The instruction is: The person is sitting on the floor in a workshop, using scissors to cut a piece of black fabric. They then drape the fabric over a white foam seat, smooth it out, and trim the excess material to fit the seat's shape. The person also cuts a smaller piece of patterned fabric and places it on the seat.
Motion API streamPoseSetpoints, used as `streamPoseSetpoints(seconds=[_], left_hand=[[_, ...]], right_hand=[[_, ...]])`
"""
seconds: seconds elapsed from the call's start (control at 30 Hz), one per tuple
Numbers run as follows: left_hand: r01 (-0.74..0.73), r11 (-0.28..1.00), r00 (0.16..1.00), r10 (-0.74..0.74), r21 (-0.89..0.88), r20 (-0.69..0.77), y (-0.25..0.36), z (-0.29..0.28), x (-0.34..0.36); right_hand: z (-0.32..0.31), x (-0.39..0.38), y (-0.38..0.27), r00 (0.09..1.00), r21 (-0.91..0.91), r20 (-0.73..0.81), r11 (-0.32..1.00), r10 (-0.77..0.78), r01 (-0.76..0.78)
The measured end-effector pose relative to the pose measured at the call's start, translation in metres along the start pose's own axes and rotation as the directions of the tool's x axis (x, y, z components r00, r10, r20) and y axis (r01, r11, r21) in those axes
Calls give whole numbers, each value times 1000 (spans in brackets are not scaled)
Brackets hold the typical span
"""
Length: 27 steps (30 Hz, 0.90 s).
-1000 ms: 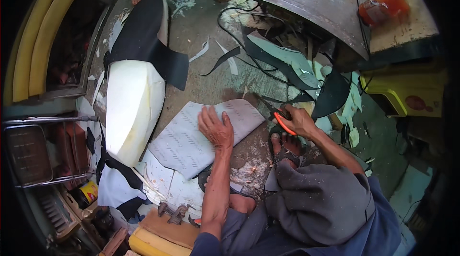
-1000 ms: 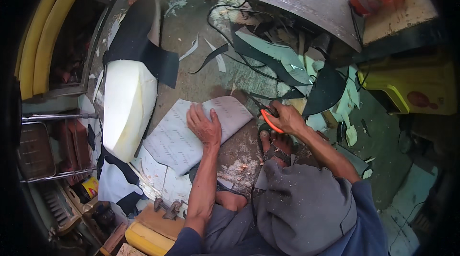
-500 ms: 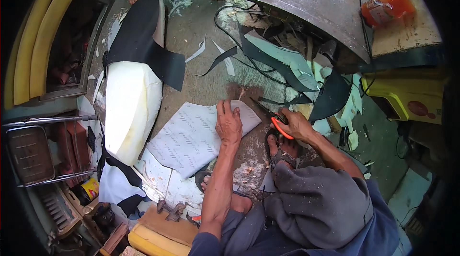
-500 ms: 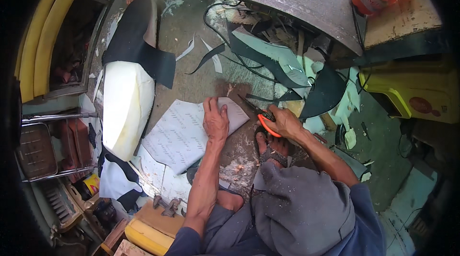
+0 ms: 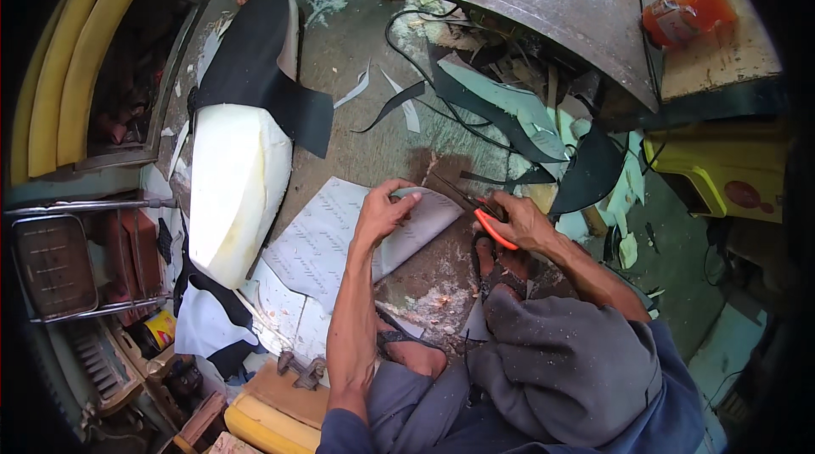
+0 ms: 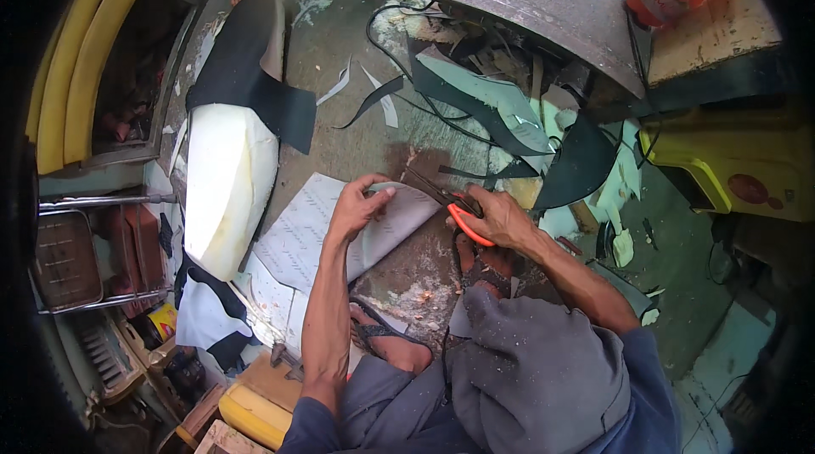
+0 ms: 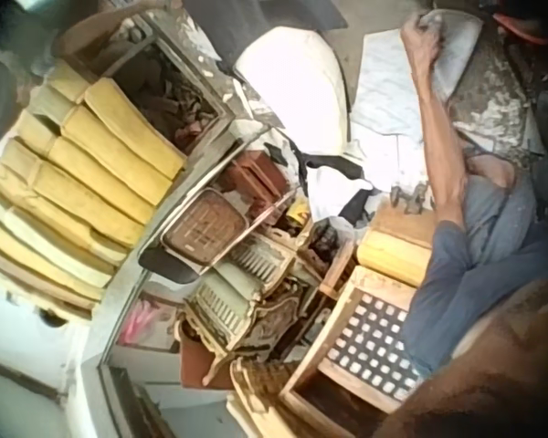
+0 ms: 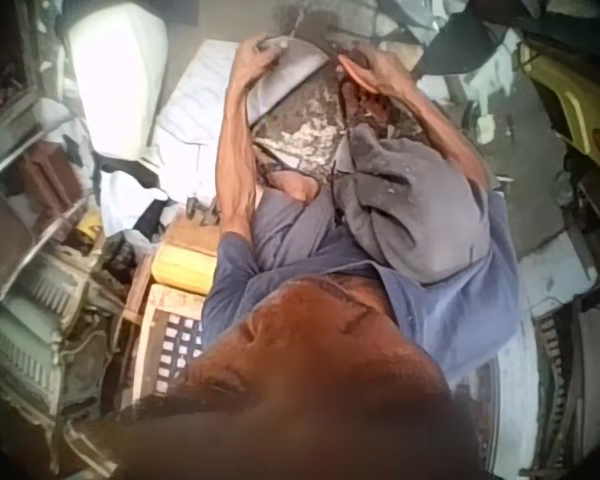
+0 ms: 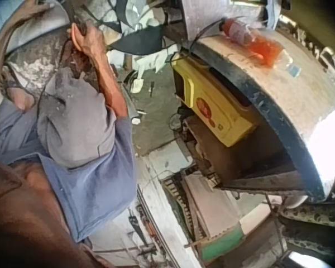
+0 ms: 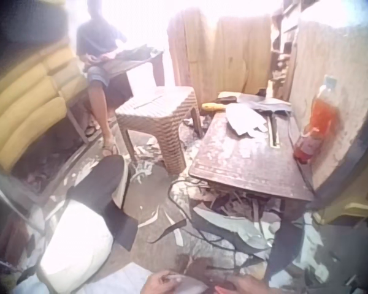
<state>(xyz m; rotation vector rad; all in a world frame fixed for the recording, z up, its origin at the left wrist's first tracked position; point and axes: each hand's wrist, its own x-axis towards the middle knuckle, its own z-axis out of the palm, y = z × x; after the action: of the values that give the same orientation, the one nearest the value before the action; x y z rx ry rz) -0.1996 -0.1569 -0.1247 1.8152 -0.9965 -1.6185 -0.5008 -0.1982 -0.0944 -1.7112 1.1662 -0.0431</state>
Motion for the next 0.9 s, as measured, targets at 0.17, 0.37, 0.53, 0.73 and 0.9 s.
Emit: streamPoseSetpoints(seconds=[0.17,0.37,0.53,0.73,0.9], left_hand=[[-32,968,999,22,-250,-42,-9,3,-16],[-32,958,999,21,-287,-41,-10,-3,-30],[-44,957,999,33,-286,-41,-8,-7,-37],[-66,955,998,57,-289,-41,-7,-9,-43],[-74,953,997,66,-293,-36,-10,-10,-45]], right_hand=[[-2,2,-16,994,15,50,995,-95,94],[-5,21,-8,958,-150,82,947,-274,284],[-9,33,-10,916,-224,143,889,-375,399],[-17,35,-24,913,-257,247,887,-324,384],[-15,37,-21,907,-253,260,883,-332,396]])
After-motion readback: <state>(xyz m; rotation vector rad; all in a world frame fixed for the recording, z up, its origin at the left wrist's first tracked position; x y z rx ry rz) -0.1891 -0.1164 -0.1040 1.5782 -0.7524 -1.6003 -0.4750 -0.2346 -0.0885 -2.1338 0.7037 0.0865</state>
